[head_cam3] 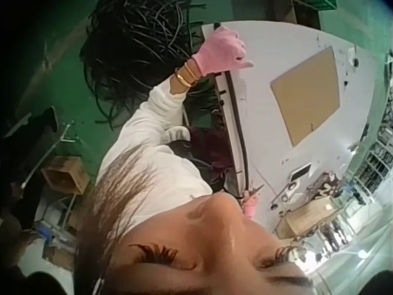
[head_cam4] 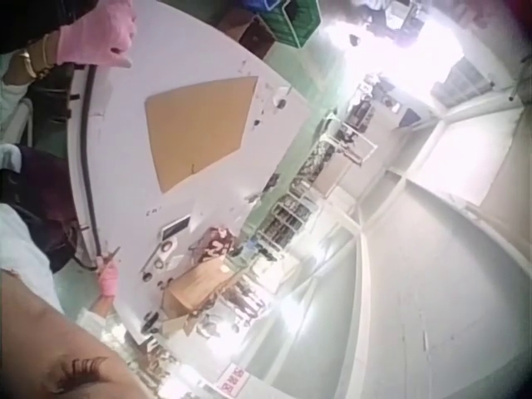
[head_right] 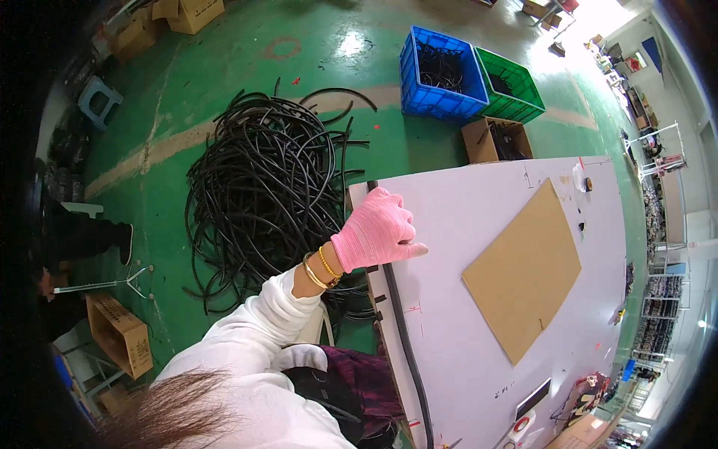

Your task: Cut black rubber cables to specific lengths using scissors on a workbench in a factory.

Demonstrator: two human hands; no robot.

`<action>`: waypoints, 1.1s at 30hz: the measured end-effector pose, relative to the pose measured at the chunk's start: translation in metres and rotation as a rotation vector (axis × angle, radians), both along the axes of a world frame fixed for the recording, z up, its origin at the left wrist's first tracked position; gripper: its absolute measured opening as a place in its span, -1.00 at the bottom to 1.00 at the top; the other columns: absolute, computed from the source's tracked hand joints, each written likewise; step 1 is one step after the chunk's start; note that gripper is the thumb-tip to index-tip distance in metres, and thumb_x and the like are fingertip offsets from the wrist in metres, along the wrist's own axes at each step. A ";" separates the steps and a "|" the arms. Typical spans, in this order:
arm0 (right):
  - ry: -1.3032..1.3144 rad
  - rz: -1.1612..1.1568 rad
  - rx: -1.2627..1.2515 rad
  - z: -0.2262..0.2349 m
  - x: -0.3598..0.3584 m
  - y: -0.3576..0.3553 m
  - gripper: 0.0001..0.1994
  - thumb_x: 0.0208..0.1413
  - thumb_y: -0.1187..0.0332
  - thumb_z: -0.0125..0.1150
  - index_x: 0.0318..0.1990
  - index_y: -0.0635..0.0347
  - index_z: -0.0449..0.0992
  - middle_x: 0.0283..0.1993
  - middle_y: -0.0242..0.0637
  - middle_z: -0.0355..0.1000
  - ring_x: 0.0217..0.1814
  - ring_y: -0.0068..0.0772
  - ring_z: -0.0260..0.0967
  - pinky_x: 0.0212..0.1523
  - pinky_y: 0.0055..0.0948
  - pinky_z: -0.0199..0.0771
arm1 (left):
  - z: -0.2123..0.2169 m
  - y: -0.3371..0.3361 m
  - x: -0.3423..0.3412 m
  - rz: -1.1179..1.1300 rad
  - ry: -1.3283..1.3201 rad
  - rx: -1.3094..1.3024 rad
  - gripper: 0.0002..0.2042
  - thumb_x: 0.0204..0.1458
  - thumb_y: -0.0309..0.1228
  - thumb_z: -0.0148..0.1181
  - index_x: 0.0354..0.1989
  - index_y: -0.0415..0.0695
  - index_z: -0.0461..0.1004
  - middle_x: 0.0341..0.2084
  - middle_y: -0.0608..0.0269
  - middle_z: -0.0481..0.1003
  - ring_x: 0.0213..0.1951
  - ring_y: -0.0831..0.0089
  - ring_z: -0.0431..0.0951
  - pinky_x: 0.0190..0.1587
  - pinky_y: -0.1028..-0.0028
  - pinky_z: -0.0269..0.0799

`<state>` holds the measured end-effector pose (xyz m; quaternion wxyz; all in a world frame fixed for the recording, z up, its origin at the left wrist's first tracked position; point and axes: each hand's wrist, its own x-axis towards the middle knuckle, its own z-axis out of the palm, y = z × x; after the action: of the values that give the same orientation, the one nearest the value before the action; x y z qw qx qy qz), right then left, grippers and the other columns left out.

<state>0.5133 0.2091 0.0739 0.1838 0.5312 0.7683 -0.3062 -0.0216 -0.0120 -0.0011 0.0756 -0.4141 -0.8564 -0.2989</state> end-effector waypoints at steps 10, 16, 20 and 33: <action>0.076 -0.123 -0.024 0.002 -0.007 -0.008 -0.66 0.12 0.02 0.23 -0.39 0.13 0.49 -0.71 -0.41 0.28 -0.72 -0.54 0.22 -0.70 -0.46 0.19 | -0.004 0.001 0.003 0.061 0.062 0.122 -0.62 -0.12 -0.08 0.21 -0.82 -0.07 0.46 -0.74 0.31 0.38 -0.44 0.29 0.41 -0.19 0.28 0.26; 0.101 -0.135 -0.042 0.000 -0.006 -0.007 -0.65 0.15 0.02 0.21 -0.44 0.12 0.48 -0.71 -0.40 0.29 -0.75 -0.52 0.22 -0.73 -0.45 0.17 | -0.006 0.003 0.003 0.096 0.082 0.128 -0.63 -0.13 -0.09 0.22 -0.82 -0.05 0.44 -0.74 0.32 0.37 -0.44 0.30 0.40 -0.18 0.28 0.25; -0.026 -0.120 -0.052 0.002 -0.002 -0.002 -0.66 0.17 0.05 0.18 -0.43 0.14 0.50 -0.69 -0.36 0.31 -0.71 -0.46 0.26 -0.69 -0.40 0.20 | -0.005 0.002 0.003 0.100 0.088 0.125 -0.63 -0.12 -0.09 0.22 -0.82 -0.05 0.44 -0.74 0.33 0.37 -0.44 0.30 0.41 -0.18 0.28 0.25; 0.001 -0.174 -0.090 0.016 -0.028 -0.016 -0.72 0.14 0.14 0.17 -0.35 0.20 0.53 -0.55 -0.27 0.39 -0.52 -0.36 0.28 -0.46 -0.30 0.29 | -0.003 0.001 0.002 0.095 0.053 0.109 -0.63 -0.06 -0.08 0.15 -0.78 -0.04 0.50 -0.72 0.32 0.41 -0.40 0.32 0.42 -0.18 0.29 0.23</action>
<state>0.4855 0.1926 0.0898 0.1797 0.5871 0.7048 -0.3554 -0.0194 -0.0105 -0.0041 0.1349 -0.3762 -0.8552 -0.3300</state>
